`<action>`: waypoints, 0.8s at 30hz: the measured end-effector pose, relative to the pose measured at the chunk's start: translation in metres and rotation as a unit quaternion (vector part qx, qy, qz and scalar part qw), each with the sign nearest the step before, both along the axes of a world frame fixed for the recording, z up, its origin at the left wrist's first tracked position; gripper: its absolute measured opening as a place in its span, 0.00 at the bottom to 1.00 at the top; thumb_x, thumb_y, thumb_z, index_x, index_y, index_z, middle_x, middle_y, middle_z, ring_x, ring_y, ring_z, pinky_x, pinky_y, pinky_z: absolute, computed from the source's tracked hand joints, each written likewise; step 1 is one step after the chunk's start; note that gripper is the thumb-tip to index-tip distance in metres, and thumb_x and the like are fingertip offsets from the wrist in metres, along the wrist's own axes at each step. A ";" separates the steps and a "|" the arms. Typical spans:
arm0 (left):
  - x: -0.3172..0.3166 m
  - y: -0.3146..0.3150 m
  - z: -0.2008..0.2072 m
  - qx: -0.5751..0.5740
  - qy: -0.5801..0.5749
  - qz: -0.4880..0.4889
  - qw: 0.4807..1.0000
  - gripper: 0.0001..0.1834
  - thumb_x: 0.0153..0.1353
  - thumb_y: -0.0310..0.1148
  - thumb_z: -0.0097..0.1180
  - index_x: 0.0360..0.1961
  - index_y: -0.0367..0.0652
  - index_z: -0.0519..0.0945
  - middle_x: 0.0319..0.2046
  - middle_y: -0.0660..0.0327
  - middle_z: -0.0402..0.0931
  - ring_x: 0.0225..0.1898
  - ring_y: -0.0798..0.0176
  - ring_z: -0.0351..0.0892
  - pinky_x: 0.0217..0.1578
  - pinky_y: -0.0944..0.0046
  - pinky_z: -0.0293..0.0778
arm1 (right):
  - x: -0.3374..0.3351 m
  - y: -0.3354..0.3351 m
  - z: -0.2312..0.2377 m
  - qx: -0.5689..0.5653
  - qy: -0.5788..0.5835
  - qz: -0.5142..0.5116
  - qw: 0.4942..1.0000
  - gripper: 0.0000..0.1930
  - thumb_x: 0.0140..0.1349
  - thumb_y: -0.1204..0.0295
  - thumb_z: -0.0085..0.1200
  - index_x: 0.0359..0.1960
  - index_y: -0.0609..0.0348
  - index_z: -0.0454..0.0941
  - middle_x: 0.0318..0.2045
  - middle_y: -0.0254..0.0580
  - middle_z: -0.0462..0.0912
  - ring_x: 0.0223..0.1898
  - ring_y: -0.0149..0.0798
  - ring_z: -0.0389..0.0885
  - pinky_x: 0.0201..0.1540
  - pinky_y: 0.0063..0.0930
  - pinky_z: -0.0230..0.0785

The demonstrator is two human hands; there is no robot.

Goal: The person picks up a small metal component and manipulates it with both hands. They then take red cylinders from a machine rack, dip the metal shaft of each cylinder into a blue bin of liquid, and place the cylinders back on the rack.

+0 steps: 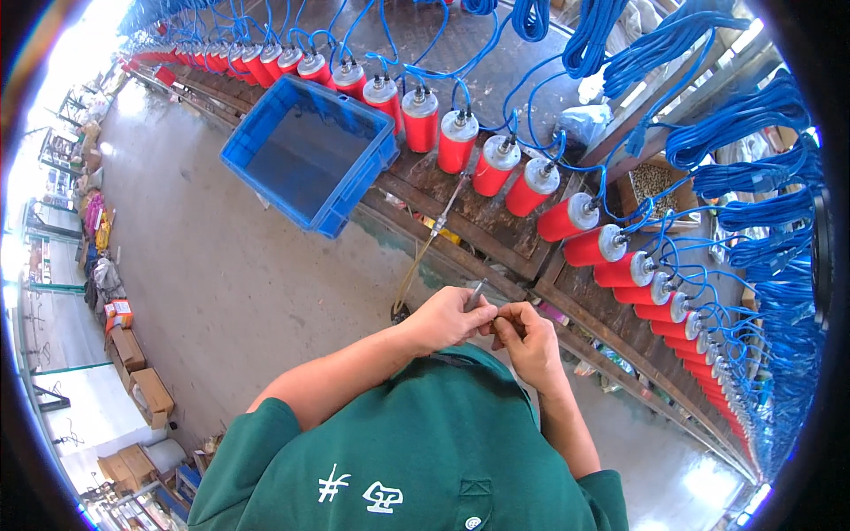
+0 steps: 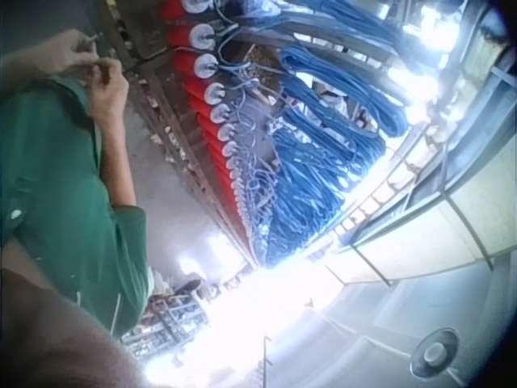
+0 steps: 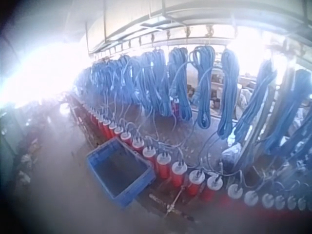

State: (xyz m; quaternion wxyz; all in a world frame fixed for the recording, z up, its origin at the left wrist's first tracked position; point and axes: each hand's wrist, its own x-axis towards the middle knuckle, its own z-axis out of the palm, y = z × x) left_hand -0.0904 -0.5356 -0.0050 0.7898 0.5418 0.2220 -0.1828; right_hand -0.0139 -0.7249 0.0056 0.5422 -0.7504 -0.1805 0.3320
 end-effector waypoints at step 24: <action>-0.015 0.010 -0.002 0.011 0.001 -0.087 0.996 0.13 0.74 0.39 0.63 0.35 0.39 0.82 0.25 0.67 0.78 0.21 0.76 0.67 0.21 0.69 0.62 | -0.022 0.010 -0.001 -0.026 0.015 -0.016 0.999 0.02 0.63 0.82 0.60 0.35 0.66 0.80 0.23 0.35 0.83 0.26 0.22 0.79 0.28 0.21 0.73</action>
